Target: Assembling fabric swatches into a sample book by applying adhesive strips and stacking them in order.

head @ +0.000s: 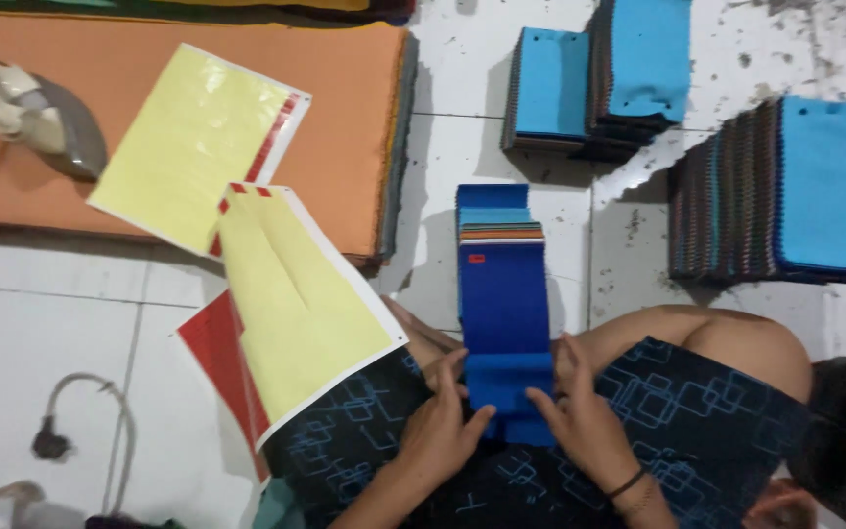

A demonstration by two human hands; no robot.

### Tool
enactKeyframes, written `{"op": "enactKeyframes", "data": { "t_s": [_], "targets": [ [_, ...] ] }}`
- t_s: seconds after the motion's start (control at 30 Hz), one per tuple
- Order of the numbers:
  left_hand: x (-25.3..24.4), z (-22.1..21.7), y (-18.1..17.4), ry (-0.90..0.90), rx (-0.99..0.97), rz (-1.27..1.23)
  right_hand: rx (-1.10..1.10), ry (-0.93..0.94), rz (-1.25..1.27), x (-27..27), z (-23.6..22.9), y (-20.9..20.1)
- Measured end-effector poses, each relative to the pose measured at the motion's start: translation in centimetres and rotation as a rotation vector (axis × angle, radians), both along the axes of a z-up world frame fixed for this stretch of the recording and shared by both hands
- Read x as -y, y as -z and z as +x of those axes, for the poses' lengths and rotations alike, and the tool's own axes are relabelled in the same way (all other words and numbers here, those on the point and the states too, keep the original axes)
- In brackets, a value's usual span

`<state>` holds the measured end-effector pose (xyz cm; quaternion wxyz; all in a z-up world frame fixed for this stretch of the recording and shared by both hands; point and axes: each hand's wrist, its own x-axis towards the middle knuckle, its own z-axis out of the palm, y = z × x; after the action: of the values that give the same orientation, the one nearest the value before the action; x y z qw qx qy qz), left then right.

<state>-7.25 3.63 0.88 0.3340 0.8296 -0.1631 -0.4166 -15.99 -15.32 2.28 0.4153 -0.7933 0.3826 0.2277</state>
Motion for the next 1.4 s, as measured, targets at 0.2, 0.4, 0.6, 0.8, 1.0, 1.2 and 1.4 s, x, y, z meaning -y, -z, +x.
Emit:
{"op": "enactKeyframes", "data": {
  "t_s": [0.2, 0.4, 0.6, 0.8, 1.0, 1.2, 1.4],
  "targets": [
    [0.1, -0.8, -1.1, -0.145, -0.133, -0.242, 0.298, 0.317, 0.244, 0.0, -0.5, -0.3],
    [1.1, 1.1, 0.2, -0.359, -0.305, -0.542, 0.348, 0.509, 0.444, 1.1, 2.7, -4.0],
    [4.1, 5.5, 4.9, -0.836, -0.69, -0.784, 0.58, 0.632, 0.676, 4.2, 5.6, 2.2],
    [3.1, 7.1, -1.0, -0.84, -0.677, -0.808, 0.6, 0.679, 0.705, 3.3, 6.4, -1.2],
    [3.5, 7.2, 3.7, -0.568, 0.099, -0.459, 0.66, 0.469, 0.245, 3.8, 6.4, 1.2],
    [7.8, 10.1, 5.7, -0.365, -0.043, -0.448, 0.626, 0.319, 0.097, 3.7, 9.9, 4.1],
    [8.7, 10.0, 1.9, -0.331, -0.09, -0.522, 0.462, 0.362, 0.198, 1.2, 12.4, -2.7]
  ]
}}
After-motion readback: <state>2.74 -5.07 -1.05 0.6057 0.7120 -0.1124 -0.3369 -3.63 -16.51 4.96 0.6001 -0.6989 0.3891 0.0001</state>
